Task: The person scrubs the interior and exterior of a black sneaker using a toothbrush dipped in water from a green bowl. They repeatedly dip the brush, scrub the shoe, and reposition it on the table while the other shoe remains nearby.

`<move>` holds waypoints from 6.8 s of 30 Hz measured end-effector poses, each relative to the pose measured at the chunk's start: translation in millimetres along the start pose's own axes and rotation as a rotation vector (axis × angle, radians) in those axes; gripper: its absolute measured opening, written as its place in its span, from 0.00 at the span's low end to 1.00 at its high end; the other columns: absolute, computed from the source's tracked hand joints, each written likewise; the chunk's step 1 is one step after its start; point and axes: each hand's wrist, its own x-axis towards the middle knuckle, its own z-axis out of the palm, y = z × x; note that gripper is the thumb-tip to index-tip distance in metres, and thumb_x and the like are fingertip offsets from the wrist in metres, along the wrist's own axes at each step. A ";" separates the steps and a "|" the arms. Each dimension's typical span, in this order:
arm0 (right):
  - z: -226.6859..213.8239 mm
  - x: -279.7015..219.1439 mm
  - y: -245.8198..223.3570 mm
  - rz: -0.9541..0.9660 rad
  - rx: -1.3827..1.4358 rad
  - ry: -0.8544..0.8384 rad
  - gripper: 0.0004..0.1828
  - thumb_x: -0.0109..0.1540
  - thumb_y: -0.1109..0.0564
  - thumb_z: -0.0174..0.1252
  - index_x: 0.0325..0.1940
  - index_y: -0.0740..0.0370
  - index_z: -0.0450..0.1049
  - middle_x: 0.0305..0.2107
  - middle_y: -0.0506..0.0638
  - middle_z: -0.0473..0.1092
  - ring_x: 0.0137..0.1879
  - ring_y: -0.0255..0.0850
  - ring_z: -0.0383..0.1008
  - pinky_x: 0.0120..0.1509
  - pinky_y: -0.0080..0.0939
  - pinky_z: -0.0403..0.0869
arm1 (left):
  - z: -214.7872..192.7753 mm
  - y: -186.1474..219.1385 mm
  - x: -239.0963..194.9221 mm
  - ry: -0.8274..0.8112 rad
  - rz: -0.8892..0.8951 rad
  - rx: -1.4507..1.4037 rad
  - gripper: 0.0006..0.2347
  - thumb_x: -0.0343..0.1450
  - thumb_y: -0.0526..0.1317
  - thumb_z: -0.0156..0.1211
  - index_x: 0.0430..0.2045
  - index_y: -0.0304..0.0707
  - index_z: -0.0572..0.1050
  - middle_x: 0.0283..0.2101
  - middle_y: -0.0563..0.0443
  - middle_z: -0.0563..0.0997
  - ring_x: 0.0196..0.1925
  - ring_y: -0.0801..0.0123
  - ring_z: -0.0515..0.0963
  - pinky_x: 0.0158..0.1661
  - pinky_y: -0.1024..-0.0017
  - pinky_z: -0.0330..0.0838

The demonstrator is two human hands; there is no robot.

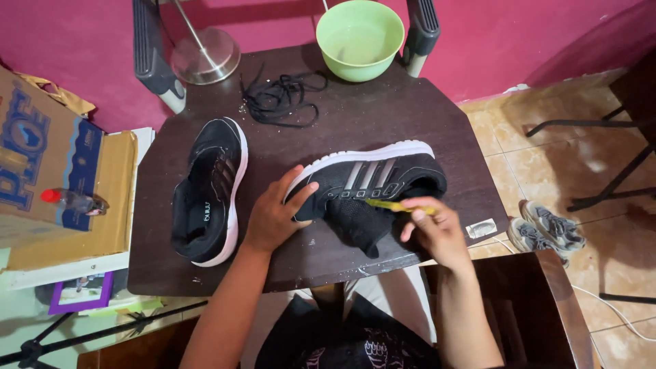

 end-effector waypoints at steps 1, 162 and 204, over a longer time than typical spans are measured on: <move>-9.6 0.3 6.7 -0.001 0.000 0.001 0.14 0.67 0.60 0.50 0.53 0.68 0.75 0.13 0.62 0.73 0.08 0.29 0.56 0.12 0.25 0.48 | 0.2 0.6 0.1 0.001 0.001 -0.001 0.26 0.66 0.45 0.69 0.62 0.60 0.73 0.63 0.41 0.72 0.48 0.53 0.80 0.48 0.61 0.77; 26.1 -27.7 -29.4 -0.064 -0.313 -0.046 0.08 0.70 0.62 0.46 0.43 0.65 0.71 0.53 0.66 0.76 0.46 0.46 0.83 0.49 0.40 0.84 | 8.3 -19.2 -21.7 -0.193 -0.168 -0.073 0.48 0.51 0.33 0.83 0.67 0.69 0.64 0.58 0.41 0.71 0.55 0.51 0.78 0.48 0.55 0.76; 12.0 -70.2 -45.1 -0.416 -0.794 0.106 0.18 0.58 0.73 0.47 0.29 0.53 0.77 0.39 0.55 0.79 0.51 0.52 0.81 0.56 0.46 0.77 | 12.7 -25.6 -30.3 0.006 -0.215 0.241 0.26 0.66 0.44 0.69 0.60 0.66 0.71 0.53 0.39 0.72 0.50 0.47 0.80 0.37 0.56 0.72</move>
